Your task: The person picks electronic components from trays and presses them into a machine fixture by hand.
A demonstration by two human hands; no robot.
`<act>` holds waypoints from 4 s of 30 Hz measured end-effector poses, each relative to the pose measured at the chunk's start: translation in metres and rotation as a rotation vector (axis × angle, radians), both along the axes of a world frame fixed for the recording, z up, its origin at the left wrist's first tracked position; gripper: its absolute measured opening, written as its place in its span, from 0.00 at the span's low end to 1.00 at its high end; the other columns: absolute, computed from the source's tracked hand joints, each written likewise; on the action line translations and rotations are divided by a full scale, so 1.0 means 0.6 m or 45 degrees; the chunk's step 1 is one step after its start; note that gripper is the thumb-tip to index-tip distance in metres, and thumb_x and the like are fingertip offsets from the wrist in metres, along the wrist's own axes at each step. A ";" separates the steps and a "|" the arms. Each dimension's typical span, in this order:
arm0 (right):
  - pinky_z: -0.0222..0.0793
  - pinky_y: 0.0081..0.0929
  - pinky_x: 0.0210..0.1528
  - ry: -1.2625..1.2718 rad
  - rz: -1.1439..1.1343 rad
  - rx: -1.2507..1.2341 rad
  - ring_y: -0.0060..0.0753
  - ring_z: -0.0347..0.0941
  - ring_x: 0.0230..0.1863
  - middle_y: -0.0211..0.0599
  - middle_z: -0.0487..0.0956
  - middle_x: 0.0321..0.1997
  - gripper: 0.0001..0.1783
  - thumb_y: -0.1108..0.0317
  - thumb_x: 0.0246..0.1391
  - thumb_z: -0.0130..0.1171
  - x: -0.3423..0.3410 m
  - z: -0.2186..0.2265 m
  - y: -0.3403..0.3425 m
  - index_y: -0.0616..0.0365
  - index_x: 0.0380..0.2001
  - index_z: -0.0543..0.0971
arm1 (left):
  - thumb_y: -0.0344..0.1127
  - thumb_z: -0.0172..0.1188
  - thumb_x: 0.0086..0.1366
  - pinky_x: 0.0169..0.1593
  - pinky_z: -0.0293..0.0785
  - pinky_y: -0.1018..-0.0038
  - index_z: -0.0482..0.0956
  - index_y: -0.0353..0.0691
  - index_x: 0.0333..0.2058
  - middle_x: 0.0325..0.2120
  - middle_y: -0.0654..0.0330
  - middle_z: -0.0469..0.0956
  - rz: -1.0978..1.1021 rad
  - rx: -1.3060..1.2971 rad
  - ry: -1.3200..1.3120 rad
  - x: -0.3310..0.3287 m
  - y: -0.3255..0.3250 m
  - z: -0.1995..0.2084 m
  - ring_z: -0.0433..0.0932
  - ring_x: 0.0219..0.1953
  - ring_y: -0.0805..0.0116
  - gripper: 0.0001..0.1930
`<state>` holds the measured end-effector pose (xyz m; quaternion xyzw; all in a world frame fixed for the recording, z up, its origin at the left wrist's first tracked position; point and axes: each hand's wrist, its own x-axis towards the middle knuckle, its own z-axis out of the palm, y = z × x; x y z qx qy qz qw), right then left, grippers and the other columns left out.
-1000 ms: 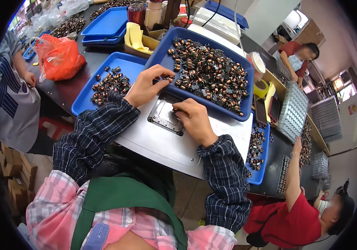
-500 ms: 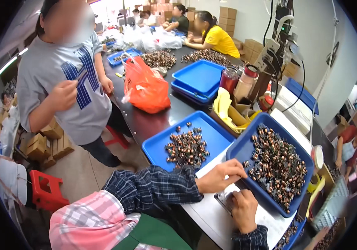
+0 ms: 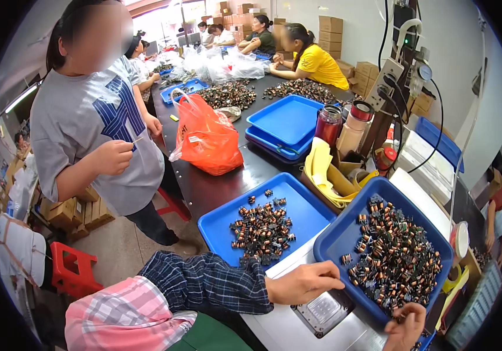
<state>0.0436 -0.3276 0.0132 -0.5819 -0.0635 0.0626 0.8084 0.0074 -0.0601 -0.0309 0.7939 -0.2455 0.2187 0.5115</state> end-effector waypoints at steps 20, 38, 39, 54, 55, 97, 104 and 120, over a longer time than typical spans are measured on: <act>0.66 0.34 0.39 -0.786 -0.418 -2.090 0.46 0.69 0.39 0.46 0.73 0.39 0.18 0.59 0.50 0.54 0.009 0.007 0.031 0.54 0.44 0.72 | 0.24 0.54 0.53 0.40 0.69 0.70 0.72 0.34 0.34 0.34 0.56 0.68 -0.147 -0.004 0.003 0.008 0.002 -0.004 0.70 0.38 0.59 0.08; 0.62 0.31 0.28 -1.021 -0.550 -1.795 0.41 0.66 0.26 0.42 0.69 0.25 0.07 0.71 0.43 0.55 0.039 -0.025 0.016 0.62 0.25 0.70 | 0.24 0.54 0.52 0.40 0.68 0.70 0.72 0.34 0.31 0.30 0.58 0.69 -0.085 0.077 -0.082 0.011 -0.006 -0.019 0.70 0.36 0.61 0.06; 0.61 0.33 0.33 -0.853 -0.568 -1.710 0.45 0.65 0.29 0.42 0.67 0.24 0.09 0.78 0.35 0.55 0.040 -0.033 0.017 0.64 0.24 0.68 | 0.24 0.54 0.52 0.40 0.69 0.70 0.72 0.34 0.31 0.30 0.58 0.69 -0.080 0.078 -0.085 0.011 -0.006 -0.020 0.70 0.36 0.61 0.06; 0.43 0.09 0.06 0.058 -0.381 0.131 0.11 0.59 0.15 0.28 0.70 0.22 0.08 0.65 0.54 0.49 0.025 -0.031 -0.020 0.58 0.30 0.72 | 0.24 0.54 0.51 0.39 0.67 0.69 0.71 0.36 0.29 0.28 0.57 0.68 -0.069 0.063 -0.109 0.001 -0.008 -0.027 0.70 0.34 0.58 0.06; 0.42 0.09 0.06 0.132 -0.432 0.179 0.09 0.59 0.16 0.29 0.71 0.24 0.06 0.67 0.55 0.49 0.014 -0.021 -0.015 0.57 0.31 0.72 | 0.24 0.55 0.51 0.39 0.68 0.69 0.72 0.35 0.30 0.29 0.57 0.70 -0.081 0.093 -0.101 0.001 -0.011 -0.026 0.70 0.35 0.59 0.06; 0.61 0.14 0.24 -0.589 0.144 -1.032 0.16 0.63 0.21 0.30 0.75 0.26 0.11 0.77 0.38 0.60 -0.051 -0.050 0.128 0.62 0.31 0.78 | 0.23 0.58 0.49 0.33 0.70 0.73 0.78 0.35 0.31 0.26 0.57 0.75 0.175 0.012 0.069 -0.013 0.044 0.018 0.74 0.30 0.64 0.08; 0.64 0.24 0.25 -0.981 0.233 -1.089 0.32 0.69 0.22 0.39 0.74 0.27 0.08 0.77 0.40 0.59 -0.048 -0.050 0.153 0.65 0.28 0.75 | 0.24 0.58 0.47 0.39 0.69 0.74 0.78 0.35 0.31 0.30 0.56 0.76 0.708 0.254 0.102 -0.017 0.185 -0.067 0.74 0.34 0.64 0.10; 0.65 0.33 0.25 -1.077 0.221 -1.326 0.46 0.70 0.23 0.42 0.72 0.23 0.05 0.79 0.38 0.57 -0.069 -0.055 0.157 0.61 0.24 0.76 | 0.42 0.56 0.53 0.43 0.61 0.69 0.73 0.40 0.38 0.37 0.60 0.71 0.327 0.574 -0.154 0.086 -0.048 -0.011 0.68 0.40 0.63 0.16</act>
